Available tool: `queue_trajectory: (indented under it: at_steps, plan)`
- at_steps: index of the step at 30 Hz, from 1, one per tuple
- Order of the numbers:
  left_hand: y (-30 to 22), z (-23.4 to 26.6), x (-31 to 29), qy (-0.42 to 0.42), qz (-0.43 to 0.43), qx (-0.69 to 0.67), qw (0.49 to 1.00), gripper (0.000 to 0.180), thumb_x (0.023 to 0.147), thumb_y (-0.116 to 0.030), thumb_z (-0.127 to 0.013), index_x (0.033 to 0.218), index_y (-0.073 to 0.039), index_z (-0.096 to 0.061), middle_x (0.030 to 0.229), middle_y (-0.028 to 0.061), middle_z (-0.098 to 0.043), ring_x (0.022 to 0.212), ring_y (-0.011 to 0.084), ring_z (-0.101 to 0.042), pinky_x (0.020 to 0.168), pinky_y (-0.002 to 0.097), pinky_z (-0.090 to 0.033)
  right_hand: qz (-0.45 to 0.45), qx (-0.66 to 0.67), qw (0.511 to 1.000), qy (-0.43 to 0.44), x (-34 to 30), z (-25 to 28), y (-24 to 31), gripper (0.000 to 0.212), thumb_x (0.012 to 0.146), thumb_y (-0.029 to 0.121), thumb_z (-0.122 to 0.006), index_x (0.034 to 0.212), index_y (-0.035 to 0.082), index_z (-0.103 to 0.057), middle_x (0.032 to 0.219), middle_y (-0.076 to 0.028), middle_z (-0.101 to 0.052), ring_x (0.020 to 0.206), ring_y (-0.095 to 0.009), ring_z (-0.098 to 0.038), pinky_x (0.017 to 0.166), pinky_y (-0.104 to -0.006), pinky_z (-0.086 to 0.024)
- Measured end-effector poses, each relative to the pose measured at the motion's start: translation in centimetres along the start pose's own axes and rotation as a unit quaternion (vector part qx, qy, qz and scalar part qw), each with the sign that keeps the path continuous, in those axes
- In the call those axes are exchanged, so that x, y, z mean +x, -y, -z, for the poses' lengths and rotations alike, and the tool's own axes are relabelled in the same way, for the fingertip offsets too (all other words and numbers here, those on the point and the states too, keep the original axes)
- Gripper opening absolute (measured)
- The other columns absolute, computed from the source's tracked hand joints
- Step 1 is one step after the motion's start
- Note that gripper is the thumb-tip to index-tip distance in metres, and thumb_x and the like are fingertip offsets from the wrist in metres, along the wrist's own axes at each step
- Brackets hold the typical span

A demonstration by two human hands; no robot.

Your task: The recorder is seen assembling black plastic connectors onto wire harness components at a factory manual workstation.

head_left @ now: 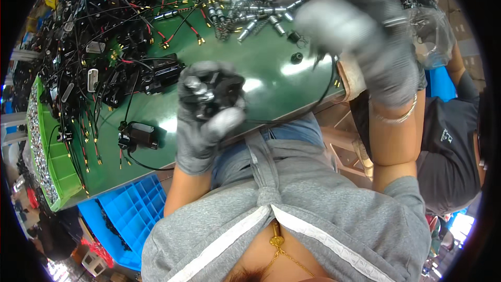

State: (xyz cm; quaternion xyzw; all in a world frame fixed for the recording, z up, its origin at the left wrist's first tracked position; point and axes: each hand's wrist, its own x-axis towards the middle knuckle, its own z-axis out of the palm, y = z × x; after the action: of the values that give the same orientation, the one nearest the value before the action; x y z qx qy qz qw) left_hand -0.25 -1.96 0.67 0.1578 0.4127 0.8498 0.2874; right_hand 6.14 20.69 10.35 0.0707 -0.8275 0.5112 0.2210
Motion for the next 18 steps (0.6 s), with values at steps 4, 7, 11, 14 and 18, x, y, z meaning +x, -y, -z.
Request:
queue_trajectory:
  at_steps: [4,7,11,14,18]
  plan:
    - [0.2,-0.5,0.2,0.039,-0.003,-0.121,0.992,0.072,0.067,-0.019,-0.083,0.127,-0.01,-0.045,0.126,0.0179,-0.052,0.099,0.0271,-0.062,0.081,0.0373,-0.056,0.23,0.321,0.916,-0.074,1.5,4.3,-0.6,0.071,0.083,0.008,-0.065,0.144,0.002,-0.029,0.125,-0.02,-0.052,0.101,-0.03,-0.062,0.079,-0.0392,-0.059]
    - [0.9,1.3,0.6,0.096,-0.029,-0.146,0.984,0.085,0.065,-0.058,-0.078,0.127,-0.011,-0.046,0.114,0.0138,-0.061,0.1,0.0277,-0.06,0.072,0.0381,-0.053,0.242,0.18,0.927,-0.223,-0.4,3.5,-3.6,0.069,0.08,0.009,-0.067,0.14,0.001,-0.035,0.12,-0.016,-0.054,0.098,-0.026,-0.062,0.081,-0.0344,-0.057]
    - [0.4,1.7,1.4,0.17,-0.006,-0.19,0.967,0.081,0.067,-0.07,-0.068,0.121,-0.013,-0.051,0.106,0.0089,-0.06,0.097,0.0259,-0.056,0.075,0.0409,-0.05,0.127,0.173,0.933,-0.29,-2.1,2.6,-4.6,0.064,0.079,0.013,-0.067,0.136,0.002,-0.039,0.111,-0.01,-0.058,0.091,-0.02,-0.062,0.078,-0.032,-0.056]
    - [0.3,1.5,1.6,0.174,-0.004,-0.188,0.967,0.08,0.069,-0.075,-0.062,0.118,-0.013,-0.054,0.102,0.0067,-0.06,0.096,0.0253,-0.054,0.079,0.0438,-0.048,0.108,0.208,0.934,-0.27,-2.1,2.5,-5.6,0.061,0.08,0.014,-0.065,0.135,0.004,-0.041,0.112,-0.009,-0.058,0.092,-0.019,-0.061,0.08,-0.0316,-0.054]
    - [0.6,1.4,1.6,0.138,-0.049,-0.171,0.974,0.078,0.072,-0.077,-0.056,0.116,-0.014,-0.056,0.102,0.0074,-0.061,0.095,0.0254,-0.055,0.089,0.0468,-0.043,0.098,0.221,0.937,-0.254,-2.0,2.8,-7.1,0.06,0.081,0.015,-0.066,0.134,0.004,-0.042,0.113,-0.008,-0.057,0.094,-0.018,-0.061,0.081,-0.0316,-0.054]
